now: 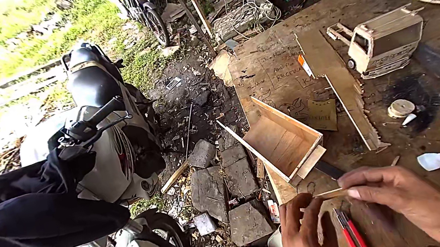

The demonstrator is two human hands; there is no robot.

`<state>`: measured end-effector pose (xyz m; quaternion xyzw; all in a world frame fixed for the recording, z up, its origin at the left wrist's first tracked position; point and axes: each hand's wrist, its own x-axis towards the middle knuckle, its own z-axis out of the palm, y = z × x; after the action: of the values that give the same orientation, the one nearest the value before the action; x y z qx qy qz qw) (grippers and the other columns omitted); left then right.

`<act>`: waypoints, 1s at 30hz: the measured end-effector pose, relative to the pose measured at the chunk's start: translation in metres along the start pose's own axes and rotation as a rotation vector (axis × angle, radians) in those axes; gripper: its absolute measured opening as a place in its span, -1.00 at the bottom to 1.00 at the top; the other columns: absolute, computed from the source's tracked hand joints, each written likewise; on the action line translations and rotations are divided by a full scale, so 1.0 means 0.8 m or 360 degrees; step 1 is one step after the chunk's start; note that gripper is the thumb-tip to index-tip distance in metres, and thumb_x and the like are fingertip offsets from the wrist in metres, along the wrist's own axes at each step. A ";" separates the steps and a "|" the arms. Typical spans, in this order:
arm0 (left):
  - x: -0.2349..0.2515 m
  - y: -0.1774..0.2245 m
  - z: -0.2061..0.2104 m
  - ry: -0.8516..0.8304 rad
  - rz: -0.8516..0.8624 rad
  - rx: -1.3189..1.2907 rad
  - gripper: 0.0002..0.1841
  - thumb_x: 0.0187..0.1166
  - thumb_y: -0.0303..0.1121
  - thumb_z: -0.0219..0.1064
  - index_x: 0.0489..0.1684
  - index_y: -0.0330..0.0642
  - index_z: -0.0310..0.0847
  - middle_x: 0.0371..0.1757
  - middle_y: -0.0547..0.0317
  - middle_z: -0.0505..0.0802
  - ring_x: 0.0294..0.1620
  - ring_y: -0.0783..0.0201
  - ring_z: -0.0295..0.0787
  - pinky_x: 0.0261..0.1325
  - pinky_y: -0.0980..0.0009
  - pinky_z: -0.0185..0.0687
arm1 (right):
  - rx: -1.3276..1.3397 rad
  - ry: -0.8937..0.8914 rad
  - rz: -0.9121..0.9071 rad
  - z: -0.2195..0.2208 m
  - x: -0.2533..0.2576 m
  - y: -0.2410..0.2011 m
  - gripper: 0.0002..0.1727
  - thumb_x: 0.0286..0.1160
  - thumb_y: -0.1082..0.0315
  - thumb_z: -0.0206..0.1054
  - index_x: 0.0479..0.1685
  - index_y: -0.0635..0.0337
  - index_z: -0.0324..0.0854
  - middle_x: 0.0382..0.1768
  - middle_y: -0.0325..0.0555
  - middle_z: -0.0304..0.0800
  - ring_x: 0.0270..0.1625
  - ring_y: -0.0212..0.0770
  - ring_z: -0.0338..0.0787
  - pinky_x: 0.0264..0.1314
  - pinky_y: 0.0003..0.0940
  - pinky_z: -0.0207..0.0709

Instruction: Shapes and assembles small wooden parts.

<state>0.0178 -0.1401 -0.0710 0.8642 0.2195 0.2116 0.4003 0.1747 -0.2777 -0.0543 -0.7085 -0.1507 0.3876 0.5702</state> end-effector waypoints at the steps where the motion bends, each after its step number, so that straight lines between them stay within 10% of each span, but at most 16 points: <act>1: 0.004 -0.005 0.003 0.0063 0.0018 -0.0061 -0.81 0.43 -0.52 0.45 -0.07 -0.21 0.92 0.05 0.02 0.89 0.14 0.21 0.81 0.25 0.37 0.73 | -0.0044 -0.0012 -0.0050 -0.006 0.008 0.000 -0.79 0.36 0.40 0.45 -0.08 0.22 0.87 0.09 -0.07 0.86 0.03 -0.20 0.87 0.09 -0.30 0.80; 6: 0.026 -0.021 0.005 0.0274 -0.0014 -0.0230 -0.81 0.43 -0.46 0.52 -0.05 -0.25 0.87 -0.02 0.06 0.90 -0.03 0.34 0.87 0.03 0.43 0.83 | -0.0550 0.0081 -0.0469 -0.025 0.050 0.006 -0.78 0.53 0.31 0.37 -0.03 0.12 0.90 0.00 -0.15 0.87 -0.09 -0.30 0.91 0.01 -0.39 0.86; 11: 0.057 -0.049 0.005 0.0211 -0.0008 0.0310 -0.40 0.22 -0.09 0.66 0.36 0.06 0.77 0.58 -0.05 0.63 0.64 -0.17 0.44 0.55 -0.11 0.46 | -0.0284 0.0112 -0.0284 -0.041 0.069 -0.015 -0.79 0.52 0.35 0.41 0.00 0.21 0.86 -0.23 -0.17 0.94 -0.25 -0.28 0.92 -0.15 -0.41 0.84; 20: 0.090 -0.066 -0.013 0.0105 0.0192 0.0223 -0.85 0.46 -0.22 0.44 -0.16 0.13 0.93 0.75 0.25 0.50 0.89 -0.19 0.00 0.82 -0.32 -0.14 | -0.0155 0.0016 -0.0229 -0.040 0.051 -0.080 -0.84 0.40 0.38 0.46 -0.13 0.22 0.85 -0.34 -0.18 0.92 -0.33 -0.29 0.89 -0.24 -0.47 0.79; 25: 0.090 0.004 -0.112 -0.0101 0.0403 -0.0110 -0.76 0.55 -0.08 0.41 -0.11 0.02 0.87 0.22 0.34 0.89 0.58 0.27 0.59 0.85 -0.37 -0.30 | -0.0464 -0.0127 -0.0743 -0.040 0.019 -0.166 -0.83 0.34 0.17 0.49 -0.22 -0.01 0.91 -0.16 -0.34 0.90 -0.17 -0.41 0.84 -0.16 -0.51 0.75; 30: 0.065 0.058 -0.154 -0.0215 0.0555 -0.0641 -0.69 0.53 -0.17 0.44 -0.28 -0.31 0.72 -0.23 0.08 0.84 0.10 0.31 0.75 0.63 0.16 0.35 | -0.0633 -0.0459 -0.1091 -0.034 -0.024 -0.241 -0.81 0.44 0.30 0.47 -0.08 0.13 0.90 -0.17 -0.34 0.91 -0.11 -0.50 0.83 0.00 -0.55 0.75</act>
<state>0.0029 -0.0650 0.0478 0.8041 -0.0064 0.2585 0.5353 0.2256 -0.2507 0.1327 -0.6520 -0.5279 0.2341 0.4914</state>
